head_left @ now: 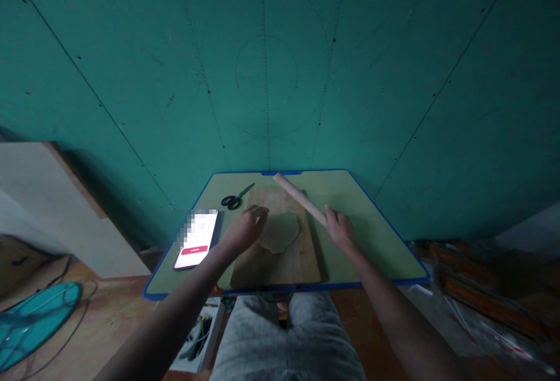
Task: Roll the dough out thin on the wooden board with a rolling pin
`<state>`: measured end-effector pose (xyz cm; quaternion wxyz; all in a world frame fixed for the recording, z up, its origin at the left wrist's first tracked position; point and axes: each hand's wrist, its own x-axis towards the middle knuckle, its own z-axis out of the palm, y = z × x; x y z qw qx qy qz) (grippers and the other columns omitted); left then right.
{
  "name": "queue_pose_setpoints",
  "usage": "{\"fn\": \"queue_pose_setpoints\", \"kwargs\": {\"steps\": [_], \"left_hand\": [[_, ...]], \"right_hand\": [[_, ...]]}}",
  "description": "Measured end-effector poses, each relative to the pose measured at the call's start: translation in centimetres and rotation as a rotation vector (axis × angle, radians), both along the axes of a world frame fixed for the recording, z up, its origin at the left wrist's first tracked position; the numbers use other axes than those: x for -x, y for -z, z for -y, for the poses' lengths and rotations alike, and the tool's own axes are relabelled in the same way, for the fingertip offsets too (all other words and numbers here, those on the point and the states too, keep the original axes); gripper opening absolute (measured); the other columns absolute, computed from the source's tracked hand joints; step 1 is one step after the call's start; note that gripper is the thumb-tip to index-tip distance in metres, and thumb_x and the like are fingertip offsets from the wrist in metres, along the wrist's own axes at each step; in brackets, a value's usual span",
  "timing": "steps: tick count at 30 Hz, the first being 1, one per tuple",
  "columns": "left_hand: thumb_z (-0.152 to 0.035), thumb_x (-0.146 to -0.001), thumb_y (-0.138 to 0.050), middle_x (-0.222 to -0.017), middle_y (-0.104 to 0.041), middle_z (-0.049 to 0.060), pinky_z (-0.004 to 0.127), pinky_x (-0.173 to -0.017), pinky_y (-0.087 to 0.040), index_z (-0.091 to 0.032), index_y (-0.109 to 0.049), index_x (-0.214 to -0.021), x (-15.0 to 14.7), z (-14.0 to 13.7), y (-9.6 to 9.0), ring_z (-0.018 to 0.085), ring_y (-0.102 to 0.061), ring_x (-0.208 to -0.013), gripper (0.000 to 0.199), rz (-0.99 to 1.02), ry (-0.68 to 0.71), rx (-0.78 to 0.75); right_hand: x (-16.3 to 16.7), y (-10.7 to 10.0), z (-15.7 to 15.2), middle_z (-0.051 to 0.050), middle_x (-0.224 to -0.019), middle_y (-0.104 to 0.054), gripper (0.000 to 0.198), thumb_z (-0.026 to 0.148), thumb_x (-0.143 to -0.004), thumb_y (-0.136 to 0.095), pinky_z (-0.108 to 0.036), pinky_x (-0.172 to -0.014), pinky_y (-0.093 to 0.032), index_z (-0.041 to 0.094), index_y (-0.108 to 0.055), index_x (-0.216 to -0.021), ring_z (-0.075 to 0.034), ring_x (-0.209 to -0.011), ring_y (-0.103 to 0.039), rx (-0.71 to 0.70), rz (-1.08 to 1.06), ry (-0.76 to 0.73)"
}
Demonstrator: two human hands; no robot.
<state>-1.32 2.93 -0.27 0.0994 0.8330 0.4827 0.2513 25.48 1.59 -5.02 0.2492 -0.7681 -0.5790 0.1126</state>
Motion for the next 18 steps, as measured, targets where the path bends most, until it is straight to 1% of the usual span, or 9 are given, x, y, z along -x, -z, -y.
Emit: {"fn": "queue_pose_setpoints", "kwargs": {"steps": [2, 3, 4, 6, 9, 11, 14, 18], "left_hand": [[-0.021, -0.093, -0.048, -0.12, -0.067, 0.013, 0.036, -0.091, -0.054, -0.017, -0.066, -0.108, 0.0, 1.8, 1.0, 0.024, -0.066, -0.108, 0.024, -0.091, 0.16, -0.059], [-0.023, -0.092, -0.052, -0.123, -0.066, 0.013, 0.037, -0.098, -0.052, -0.016, -0.065, -0.11, -0.1, 2.8, 1.4, 0.025, -0.062, -0.115, 0.024, -0.126, 0.232, -0.087], [-0.024, -0.092, -0.053, -0.127, -0.064, 0.014, 0.039, -0.103, -0.049, -0.015, -0.064, -0.115, -0.3, 3.6, 1.8, 0.025, -0.059, -0.121, 0.027, -0.148, 0.265, -0.111], [-0.027, -0.091, -0.056, -0.133, -0.06, 0.017, 0.044, -0.108, -0.045, -0.012, -0.06, -0.123, -0.9, 4.8, 2.4, 0.028, -0.053, -0.128, 0.036, -0.174, 0.241, -0.148], [-0.032, -0.088, -0.06, -0.135, -0.057, 0.02, 0.049, -0.108, -0.045, -0.008, -0.056, -0.127, -1.7, 5.4, 3.0, 0.032, -0.052, -0.129, 0.046, -0.201, 0.157, -0.17], [-0.032, -0.09, -0.058, -0.133, -0.059, 0.02, 0.048, -0.107, -0.046, -0.009, -0.057, -0.125, -1.9, 5.4, 3.1, 0.032, -0.054, -0.127, 0.043, -0.215, 0.144, -0.185], [-0.03, -0.093, -0.053, -0.129, -0.062, 0.017, 0.044, -0.105, -0.047, -0.013, -0.06, -0.119, -1.9, 5.1, 2.4, 0.028, -0.057, -0.123, 0.032, -0.22, 0.166, -0.185], [-0.03, -0.093, -0.054, -0.122, -0.066, 0.012, 0.041, -0.101, -0.05, -0.016, -0.063, -0.11, -1.8, 4.0, 1.5, 0.026, -0.06, -0.116, 0.023, -0.207, 0.2, -0.124]], "right_hand": [[0.0, -0.1, -0.1, -0.013, -0.081, -0.074, 0.064, 0.049, -0.102, -0.022, -0.025, -0.06, -0.039, 0.015, -0.075, -0.095, -0.02, -0.075, -0.067, 0.021, -0.028, 0.017], [0.0, -0.2, -0.1, -0.013, -0.08, -0.074, 0.064, 0.049, -0.102, -0.022, -0.025, -0.06, -0.039, 0.015, -0.075, -0.096, -0.019, -0.075, -0.067, 0.035, -0.043, 0.023], [0.0, -0.3, -0.1, -0.013, -0.079, -0.073, 0.063, 0.049, -0.102, -0.022, -0.025, -0.061, -0.039, 0.015, -0.075, -0.096, -0.019, -0.075, -0.066, 0.045, -0.054, 0.026], [0.0, -0.6, 0.0, -0.012, -0.079, -0.073, 0.061, 0.046, -0.103, -0.022, -0.025, -0.061, -0.038, 0.016, -0.074, -0.098, -0.019, -0.075, -0.066, 0.057, -0.06, 0.022], [0.1, -0.9, 0.2, -0.01, -0.077, -0.073, 0.059, 0.043, -0.103, -0.02, -0.025, -0.06, -0.038, 0.017, -0.074, -0.101, -0.019, -0.073, -0.066, 0.071, -0.059, 0.017], [0.1, -0.9, 0.3, -0.01, -0.077, -0.072, 0.06, 0.043, -0.103, -0.02, -0.025, -0.06, -0.038, 0.017, -0.074, -0.099, -0.019, -0.073, -0.066, 0.072, -0.064, 0.021], [0.1, -0.6, 0.1, -0.012, -0.076, -0.072, 0.061, 0.046, -0.103, -0.022, -0.025, -0.061, -0.039, 0.016, -0.074, -0.092, -0.02, -0.075, -0.066, 0.049, -0.078, 0.028], [-0.1, 0.0, -0.1, -0.013, -0.078, -0.073, 0.059, 0.05, -0.101, -0.025, -0.026, -0.063, -0.041, 0.016, -0.074, -0.096, -0.02, -0.076, -0.067, 0.019, -0.097, 0.031]]}}
